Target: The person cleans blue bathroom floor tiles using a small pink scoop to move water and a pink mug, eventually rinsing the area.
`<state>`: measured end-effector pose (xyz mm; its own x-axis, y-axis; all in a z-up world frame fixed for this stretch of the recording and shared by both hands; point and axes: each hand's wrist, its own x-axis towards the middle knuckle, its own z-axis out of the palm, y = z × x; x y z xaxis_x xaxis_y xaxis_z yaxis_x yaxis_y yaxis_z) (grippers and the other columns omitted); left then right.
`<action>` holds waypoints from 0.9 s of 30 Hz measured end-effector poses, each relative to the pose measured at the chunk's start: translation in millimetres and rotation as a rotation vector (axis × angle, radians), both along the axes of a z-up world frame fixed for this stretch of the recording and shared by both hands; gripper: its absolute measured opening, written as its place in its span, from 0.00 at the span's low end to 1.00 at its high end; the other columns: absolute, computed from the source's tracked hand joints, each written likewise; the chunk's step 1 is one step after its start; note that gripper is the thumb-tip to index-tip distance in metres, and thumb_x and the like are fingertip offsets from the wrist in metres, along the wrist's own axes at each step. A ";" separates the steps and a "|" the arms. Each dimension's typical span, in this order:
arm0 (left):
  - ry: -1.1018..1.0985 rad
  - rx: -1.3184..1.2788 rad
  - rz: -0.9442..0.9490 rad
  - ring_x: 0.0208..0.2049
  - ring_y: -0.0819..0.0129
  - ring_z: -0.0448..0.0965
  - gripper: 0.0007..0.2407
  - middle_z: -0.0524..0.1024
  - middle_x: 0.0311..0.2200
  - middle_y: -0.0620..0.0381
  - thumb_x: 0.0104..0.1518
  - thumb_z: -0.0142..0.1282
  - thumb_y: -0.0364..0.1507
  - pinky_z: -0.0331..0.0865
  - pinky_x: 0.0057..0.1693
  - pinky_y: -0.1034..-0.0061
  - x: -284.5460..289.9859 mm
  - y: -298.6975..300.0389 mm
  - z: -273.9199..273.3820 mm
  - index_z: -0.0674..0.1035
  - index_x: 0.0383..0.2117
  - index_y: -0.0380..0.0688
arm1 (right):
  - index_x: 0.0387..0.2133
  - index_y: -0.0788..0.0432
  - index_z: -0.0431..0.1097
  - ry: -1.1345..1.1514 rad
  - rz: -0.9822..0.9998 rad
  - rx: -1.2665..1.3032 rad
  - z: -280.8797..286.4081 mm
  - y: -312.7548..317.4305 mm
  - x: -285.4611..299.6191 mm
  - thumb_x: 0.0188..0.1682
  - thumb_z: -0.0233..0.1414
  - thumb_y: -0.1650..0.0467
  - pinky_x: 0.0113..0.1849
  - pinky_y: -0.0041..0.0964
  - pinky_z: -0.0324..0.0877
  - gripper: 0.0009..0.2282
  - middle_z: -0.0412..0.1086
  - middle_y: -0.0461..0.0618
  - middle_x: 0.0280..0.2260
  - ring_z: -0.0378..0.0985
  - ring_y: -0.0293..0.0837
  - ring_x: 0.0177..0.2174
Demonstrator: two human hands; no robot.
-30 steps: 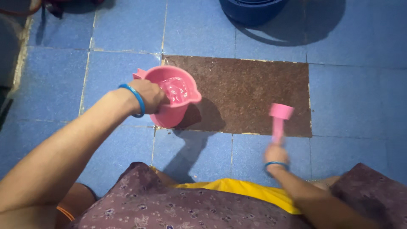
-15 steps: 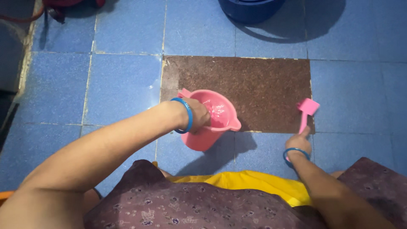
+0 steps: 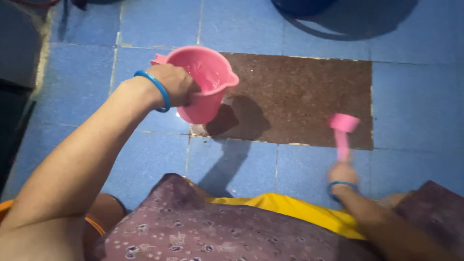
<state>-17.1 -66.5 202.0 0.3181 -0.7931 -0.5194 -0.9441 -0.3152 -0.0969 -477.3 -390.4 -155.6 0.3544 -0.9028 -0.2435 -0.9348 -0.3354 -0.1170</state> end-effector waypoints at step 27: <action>0.070 -0.022 0.252 0.37 0.51 0.84 0.08 0.83 0.33 0.48 0.53 0.58 0.33 0.76 0.47 0.59 14.4 112.4 -15.0 0.85 0.37 0.56 | 0.70 0.37 0.37 0.195 1.064 0.335 48.4 183.1 177.8 0.54 0.39 0.66 0.38 0.61 0.75 0.29 0.75 0.63 0.41 0.81 0.64 0.35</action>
<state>-2.7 45.9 186.9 0.4713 -0.7046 -0.5305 -0.8394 -0.5430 -0.0246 -299.6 -207.3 -107.2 0.8332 -0.0440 -0.5512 -0.2050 -0.9504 -0.2341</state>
